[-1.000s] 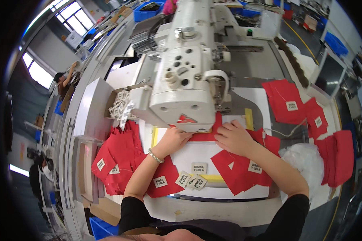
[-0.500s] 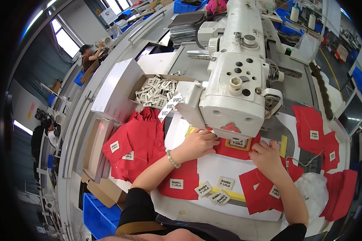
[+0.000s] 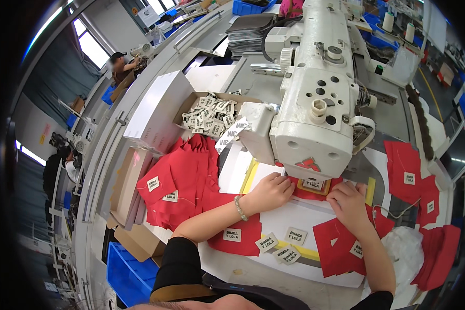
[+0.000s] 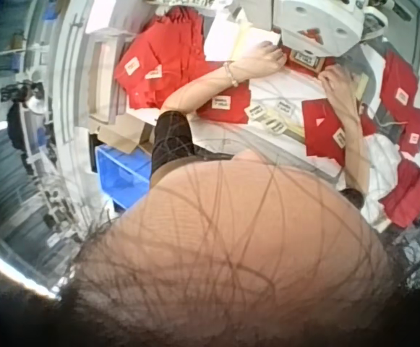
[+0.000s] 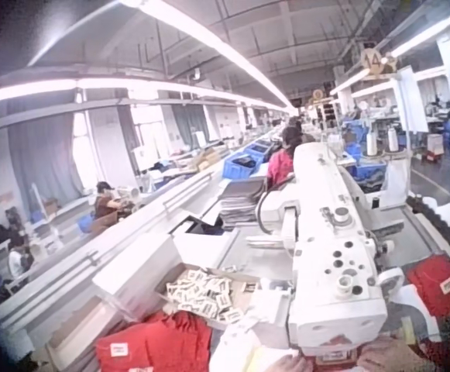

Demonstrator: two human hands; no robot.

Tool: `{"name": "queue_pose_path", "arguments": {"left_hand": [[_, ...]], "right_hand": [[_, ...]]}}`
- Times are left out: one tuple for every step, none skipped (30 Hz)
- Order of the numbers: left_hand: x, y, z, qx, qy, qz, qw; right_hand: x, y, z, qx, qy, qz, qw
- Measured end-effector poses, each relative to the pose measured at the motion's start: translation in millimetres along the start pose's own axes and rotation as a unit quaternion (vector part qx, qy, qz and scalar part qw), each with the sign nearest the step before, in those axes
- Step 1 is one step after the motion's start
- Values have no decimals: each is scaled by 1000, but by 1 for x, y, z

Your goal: The person sews rectangular white labels onto red fabric pieces using an industrial sewing machine. They pick up a red fabric piece, align a label, sew it in place, and then use scissors to trim the excess thread. The finished pieces are stacked on the table.

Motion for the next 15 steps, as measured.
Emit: {"name": "queue_pose_path", "arguments": {"left_hand": [[0,3,2,3,-19,15,1000],[1,6,4,6,-38,30,999],[0,7,6,7,-48,31,998],[-1,7,8,7,-58,33,998],[-3,8,10,7,-68,34,997],[-3,11,13,13,-79,35,996],[-4,14,15,19,-90,36,995],[-5,18,18,24,-102,38,994],[-7,19,22,20,-110,33,993],[-12,20,25,17,-118,28,992],[-17,23,29,13,-127,23,992],[-21,27,36,15,-142,15,990],[-27,32,44,13,-159,9,987],[-32,36,51,12,-176,3,984],[-36,42,55,11,-181,2,983]], "right_hand": [[-3,-2,-5,-33,33,-1,999],[-6,-5,-10,-66,66,-1,996],[-10,-9,-14,-104,99,3,990],[-15,-13,-19,-141,131,7,981],[-19,-16,-24,-178,163,12,970],[-21,-15,-27,-186,172,18,967],[-22,-15,-30,-193,180,24,964],[-24,-14,-34,-200,188,30,961],[-27,-14,-37,-195,191,19,962],[-30,-13,-42,-190,194,7,962],[-34,-14,-46,-185,196,-4,963],[-43,-17,-49,-188,210,-22,959],[-50,-14,-56,-200,227,-12,953],[-55,-12,-66,-211,244,-3,947],[-62,-10,-76,-222,262,5,939]]}}
Point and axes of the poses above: each hand's wrist, its own x-axis towards the middle knuckle, its own y-axis out of the back of the hand, z = x × y, the point moved 10 cm from there along x, towards the middle knuckle, and after that the axes turned 1 degree about -y, right-handed, at the moved point
